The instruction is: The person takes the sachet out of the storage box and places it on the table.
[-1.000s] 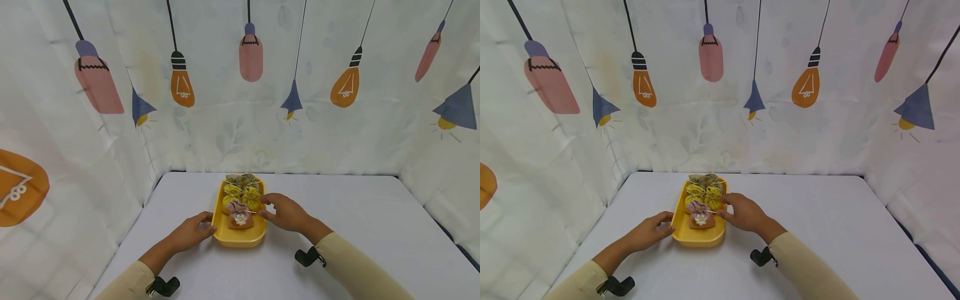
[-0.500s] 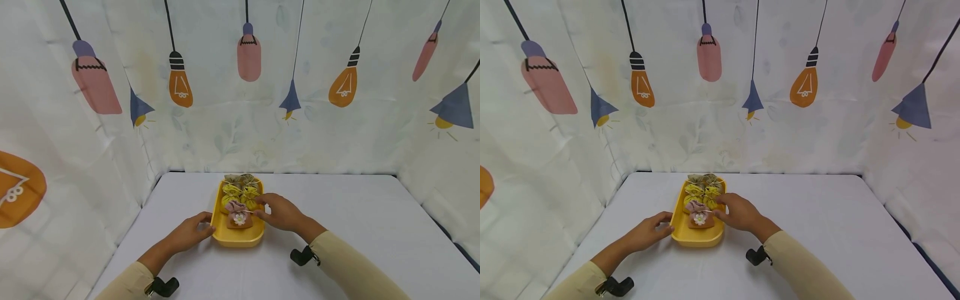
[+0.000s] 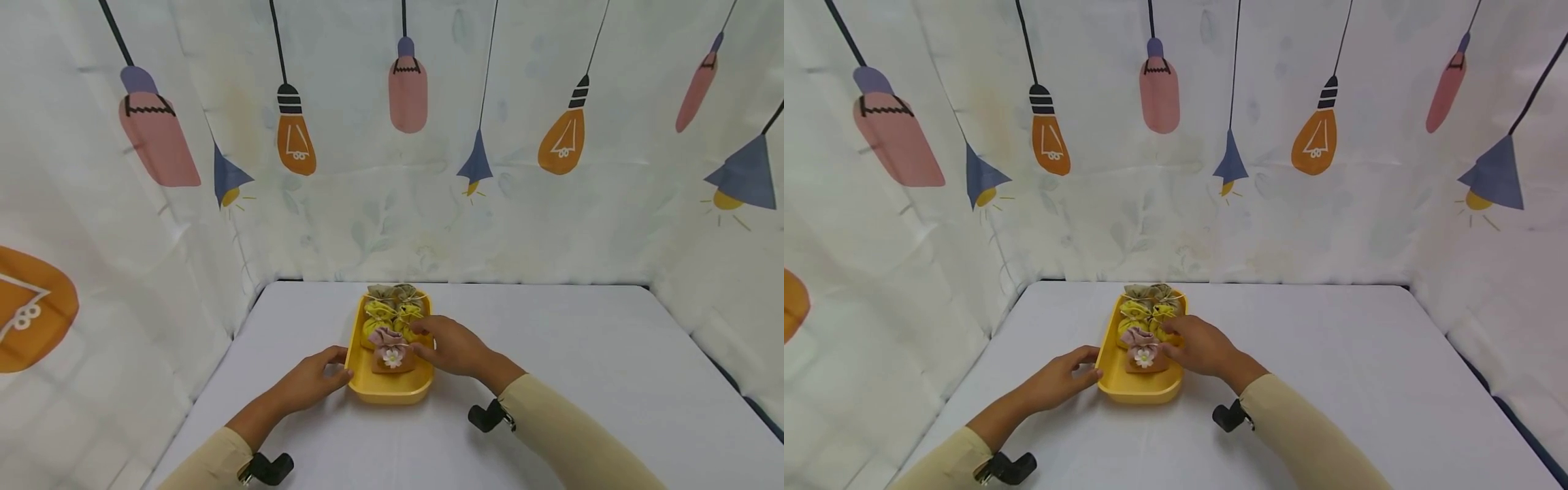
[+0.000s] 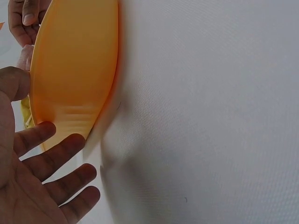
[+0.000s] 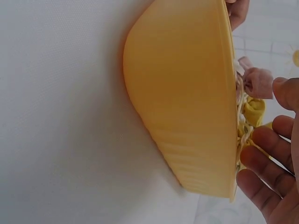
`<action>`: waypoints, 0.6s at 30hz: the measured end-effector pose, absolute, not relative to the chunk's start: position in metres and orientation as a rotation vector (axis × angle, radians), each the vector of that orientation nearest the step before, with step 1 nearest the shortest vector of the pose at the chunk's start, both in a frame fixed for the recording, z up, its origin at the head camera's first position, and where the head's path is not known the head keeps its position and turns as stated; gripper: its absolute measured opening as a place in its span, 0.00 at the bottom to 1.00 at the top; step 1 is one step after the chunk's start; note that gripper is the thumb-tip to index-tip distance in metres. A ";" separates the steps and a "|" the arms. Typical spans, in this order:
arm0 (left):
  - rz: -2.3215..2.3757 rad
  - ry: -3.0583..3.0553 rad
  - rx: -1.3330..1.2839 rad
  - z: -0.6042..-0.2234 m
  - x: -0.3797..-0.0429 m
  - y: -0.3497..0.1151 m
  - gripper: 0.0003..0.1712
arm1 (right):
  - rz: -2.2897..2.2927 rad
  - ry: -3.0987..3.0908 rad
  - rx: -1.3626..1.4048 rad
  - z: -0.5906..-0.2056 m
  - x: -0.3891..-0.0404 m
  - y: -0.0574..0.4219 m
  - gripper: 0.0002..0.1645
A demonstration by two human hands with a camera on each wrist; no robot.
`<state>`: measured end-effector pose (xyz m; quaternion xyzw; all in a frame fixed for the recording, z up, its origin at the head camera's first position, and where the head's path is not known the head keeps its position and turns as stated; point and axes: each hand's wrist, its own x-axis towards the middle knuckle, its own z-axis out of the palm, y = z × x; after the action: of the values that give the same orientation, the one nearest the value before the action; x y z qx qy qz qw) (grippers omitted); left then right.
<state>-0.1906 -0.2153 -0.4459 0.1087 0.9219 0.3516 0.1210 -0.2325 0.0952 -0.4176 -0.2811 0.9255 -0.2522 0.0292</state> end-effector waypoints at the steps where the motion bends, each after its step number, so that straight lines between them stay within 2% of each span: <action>1: 1.026 2.692 0.317 -0.446 -0.191 -0.215 0.30 | -0.780 2.850 -0.863 -0.417 -0.233 0.094 0.25; 18: 1.035 2.682 0.303 -0.446 -0.191 -0.215 0.30 | -0.833 2.793 -0.878 -0.418 -0.237 0.083 0.24</action>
<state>-0.1909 -0.2145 -0.4457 0.1041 0.9205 0.3553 0.1252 -0.2368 0.0832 -0.4181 -0.2881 0.9165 -0.2734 0.0485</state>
